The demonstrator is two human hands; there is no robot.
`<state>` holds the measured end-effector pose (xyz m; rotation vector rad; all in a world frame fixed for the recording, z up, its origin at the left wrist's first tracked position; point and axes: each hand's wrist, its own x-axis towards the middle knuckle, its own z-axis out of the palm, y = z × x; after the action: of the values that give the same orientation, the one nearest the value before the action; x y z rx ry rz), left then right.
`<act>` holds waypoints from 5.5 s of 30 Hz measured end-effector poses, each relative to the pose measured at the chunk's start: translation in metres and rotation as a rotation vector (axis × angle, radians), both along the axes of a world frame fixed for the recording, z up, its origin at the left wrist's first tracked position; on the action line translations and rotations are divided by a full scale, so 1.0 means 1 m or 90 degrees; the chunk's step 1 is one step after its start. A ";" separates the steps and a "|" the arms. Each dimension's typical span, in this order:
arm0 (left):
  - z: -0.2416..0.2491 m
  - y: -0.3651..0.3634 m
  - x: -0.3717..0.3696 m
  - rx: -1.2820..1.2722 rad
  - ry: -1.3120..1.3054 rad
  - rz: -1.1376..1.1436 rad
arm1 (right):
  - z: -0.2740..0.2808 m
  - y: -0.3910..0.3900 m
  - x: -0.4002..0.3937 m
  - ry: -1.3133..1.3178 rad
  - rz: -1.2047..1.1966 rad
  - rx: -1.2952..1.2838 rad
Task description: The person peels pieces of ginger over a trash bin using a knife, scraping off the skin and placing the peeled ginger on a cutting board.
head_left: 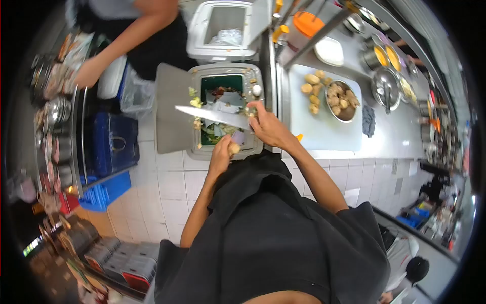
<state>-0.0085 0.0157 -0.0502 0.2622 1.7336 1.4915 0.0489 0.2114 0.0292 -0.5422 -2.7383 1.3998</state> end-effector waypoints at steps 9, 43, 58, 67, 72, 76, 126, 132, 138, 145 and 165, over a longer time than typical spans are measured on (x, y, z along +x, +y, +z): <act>0.003 0.007 0.017 0.015 -0.062 -0.094 | -0.037 0.000 0.015 -0.002 -0.136 0.068; -0.031 0.239 0.090 -0.101 0.520 -0.422 | 0.326 0.122 0.313 0.974 0.136 0.434; -0.041 0.233 0.085 -0.056 0.374 -0.473 | -0.056 0.225 0.212 -0.008 -0.225 0.222; -0.053 0.238 0.083 -0.043 0.370 -0.443 | -0.126 0.249 0.209 -0.186 -0.249 0.256; -0.071 0.234 0.073 -0.052 0.347 -0.471 | -0.129 0.261 0.208 -0.223 -0.266 0.247; -0.074 0.232 0.070 -0.060 0.337 -0.474 | -0.130 0.265 0.208 -0.236 -0.276 0.241; -0.227 0.287 0.069 0.082 0.299 -0.448 | 0.187 0.201 0.214 0.575 -0.216 0.284; -0.075 0.249 0.054 0.190 0.123 -0.513 | 0.364 0.124 0.264 1.049 0.133 0.496; -0.010 0.190 0.035 0.195 -0.036 -0.311 | 0.374 0.118 0.263 0.997 0.094 0.511; -0.015 0.102 0.014 0.236 -0.274 -0.103 | 0.013 0.235 0.255 0.081 -0.329 0.160; 0.003 0.053 -0.004 0.297 -0.356 0.021 | -0.087 0.096 0.273 -0.257 -0.391 0.154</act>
<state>-0.0125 0.0692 -0.0474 0.0416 0.9475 1.7739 0.3220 0.3073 -0.0582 -1.6136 -2.5748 0.8686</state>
